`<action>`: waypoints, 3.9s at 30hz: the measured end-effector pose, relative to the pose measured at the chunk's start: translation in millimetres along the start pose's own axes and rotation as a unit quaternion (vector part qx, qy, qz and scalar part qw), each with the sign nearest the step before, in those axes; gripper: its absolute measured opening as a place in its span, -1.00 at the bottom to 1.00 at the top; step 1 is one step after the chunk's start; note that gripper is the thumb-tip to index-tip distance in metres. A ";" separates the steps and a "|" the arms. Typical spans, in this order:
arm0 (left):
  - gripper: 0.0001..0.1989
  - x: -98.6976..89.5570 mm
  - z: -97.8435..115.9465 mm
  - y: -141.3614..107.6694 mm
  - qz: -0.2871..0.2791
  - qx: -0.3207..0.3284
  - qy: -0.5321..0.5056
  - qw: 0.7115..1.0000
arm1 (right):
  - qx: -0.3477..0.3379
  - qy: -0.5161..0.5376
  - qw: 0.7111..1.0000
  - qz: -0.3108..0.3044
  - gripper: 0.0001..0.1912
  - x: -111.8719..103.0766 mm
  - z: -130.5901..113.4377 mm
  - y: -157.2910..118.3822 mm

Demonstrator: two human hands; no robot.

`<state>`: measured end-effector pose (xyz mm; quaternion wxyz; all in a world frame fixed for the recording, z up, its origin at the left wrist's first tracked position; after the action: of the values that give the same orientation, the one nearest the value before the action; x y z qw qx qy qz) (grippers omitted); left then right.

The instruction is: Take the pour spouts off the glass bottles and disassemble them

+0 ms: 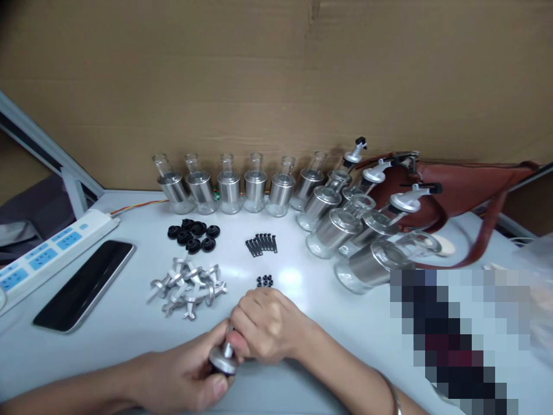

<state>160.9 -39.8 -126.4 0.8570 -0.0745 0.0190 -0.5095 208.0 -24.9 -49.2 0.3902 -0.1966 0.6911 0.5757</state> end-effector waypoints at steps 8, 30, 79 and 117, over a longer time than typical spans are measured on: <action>-0.72 1.1 -4.2 -1.2 -0.009 -0.044 -0.062 0.997 | 0.029 0.030 0.999 -0.007 -0.37 0.6 5.9 1.4; -0.81 -20.6 -14.3 3.5 0.082 -0.064 0.000 0.995 | 0.007 -0.052 0.997 -0.057 -0.39 9.1 5.2 1.2; -0.76 -33.6 -12.7 -10.2 0.188 -0.047 0.034 0.980 | 0.349 -0.064 0.933 -0.059 -0.81 -19.2 132.3 -49.6; -0.76 -33.8 -6.0 -8.6 0.197 -0.010 -0.012 0.980 | 0.407 -0.017 0.891 -0.199 -0.73 18.2 132.1 -63.7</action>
<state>136.5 -14.8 -132.6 0.9400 -0.0844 0.0281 -0.3294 284.0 87.1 -108.4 0.5536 -0.1442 0.8049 0.1578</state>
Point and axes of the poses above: each hand's wrist, its own y-axis towards the middle knuckle, its own x-axis out of the palm, z = x × y, the point moved 9 cm from there along y, towards the middle knuckle, and after that the axes turned 5 degrees about -z, right-handed, at the moved point
